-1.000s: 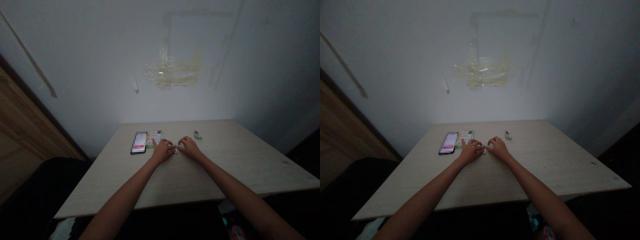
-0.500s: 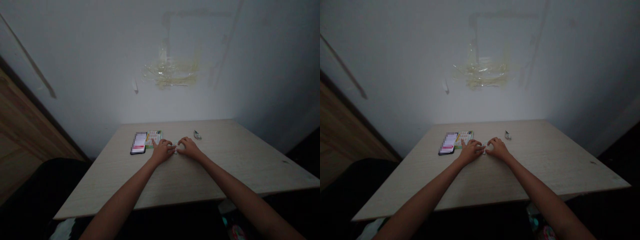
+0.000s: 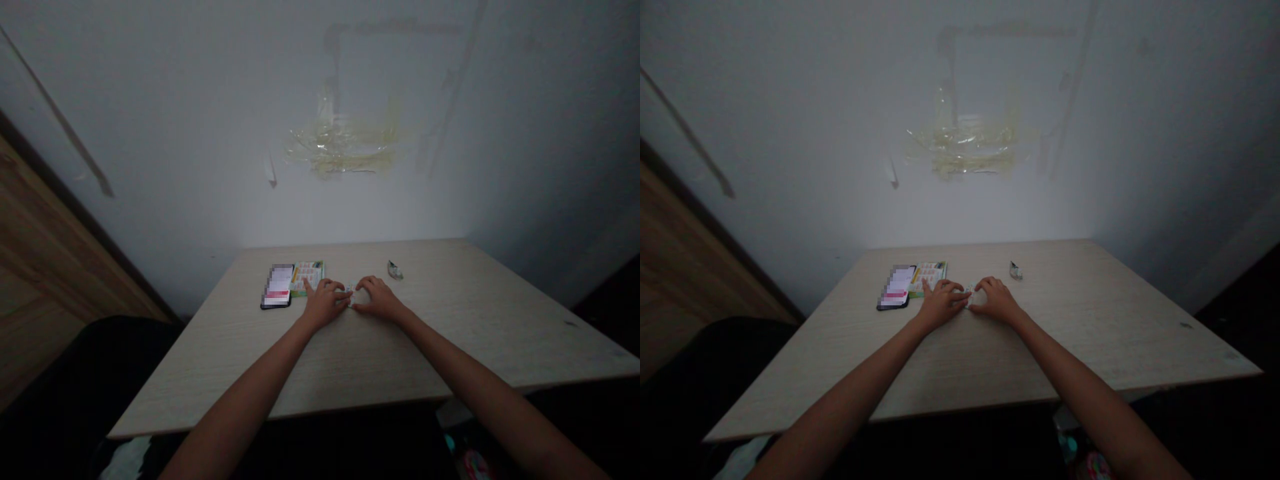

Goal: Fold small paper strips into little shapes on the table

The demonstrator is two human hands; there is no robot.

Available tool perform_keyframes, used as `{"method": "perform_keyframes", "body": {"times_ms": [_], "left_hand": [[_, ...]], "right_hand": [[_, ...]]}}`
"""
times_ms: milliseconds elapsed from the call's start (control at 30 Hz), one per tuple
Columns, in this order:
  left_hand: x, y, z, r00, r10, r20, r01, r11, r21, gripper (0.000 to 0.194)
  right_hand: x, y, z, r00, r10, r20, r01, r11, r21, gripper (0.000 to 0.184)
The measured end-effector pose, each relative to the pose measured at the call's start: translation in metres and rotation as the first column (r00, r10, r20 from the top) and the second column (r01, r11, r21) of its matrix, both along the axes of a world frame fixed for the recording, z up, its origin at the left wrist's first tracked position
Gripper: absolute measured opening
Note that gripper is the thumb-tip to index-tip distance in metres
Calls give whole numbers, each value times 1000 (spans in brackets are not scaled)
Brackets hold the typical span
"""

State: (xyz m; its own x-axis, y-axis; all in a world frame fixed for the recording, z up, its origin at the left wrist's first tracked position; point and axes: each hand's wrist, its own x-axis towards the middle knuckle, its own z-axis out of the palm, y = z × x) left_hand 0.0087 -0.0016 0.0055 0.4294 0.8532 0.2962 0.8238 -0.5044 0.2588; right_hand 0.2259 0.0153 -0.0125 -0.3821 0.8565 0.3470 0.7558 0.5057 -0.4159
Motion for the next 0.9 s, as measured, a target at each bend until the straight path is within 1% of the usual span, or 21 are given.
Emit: {"method": "perform_keyframes", "body": {"times_ms": [133, 267, 333, 433, 567, 700, 900], "left_hand": [[0, 0, 1, 1000, -1, -3, 1, 1000, -7, 26], [-1, 0, 1, 1000, -14, 1, 14, 1000, 1, 27], [-1, 0, 0, 1000, -6, 0, 6, 1000, -2, 27], [0, 1, -1, 1000, 7, 8, -7, 1000, -2, 27], [0, 1, -1, 1000, -4, 23, 4, 1000, 8, 25], [1, 0, -2, 1000, 3, 29, -4, 1000, 11, 26], [1, 1, -3, 1000, 25, -7, -25, 1000, -6, 27]], "right_hand": [[3, 2, -1, 999, 24, -24, -25, 1000, -11, 44], [2, 6, -3, 998, 0, -55, 1, 1000, 4, 26], [1, 7, -4, 999, -20, -51, 21, 999, 25, 23], [-1, 6, -4, 999, -45, -27, 46, 998, 48, 24], [-2, 4, -2, 998, -63, -11, 64, 997, 52, 26], [-3, 3, 0, 998, -62, 0, 62, 997, 54, 30], [-2, 1, -1, 1000, -31, -2, 31, 998, 57, 42]]}}
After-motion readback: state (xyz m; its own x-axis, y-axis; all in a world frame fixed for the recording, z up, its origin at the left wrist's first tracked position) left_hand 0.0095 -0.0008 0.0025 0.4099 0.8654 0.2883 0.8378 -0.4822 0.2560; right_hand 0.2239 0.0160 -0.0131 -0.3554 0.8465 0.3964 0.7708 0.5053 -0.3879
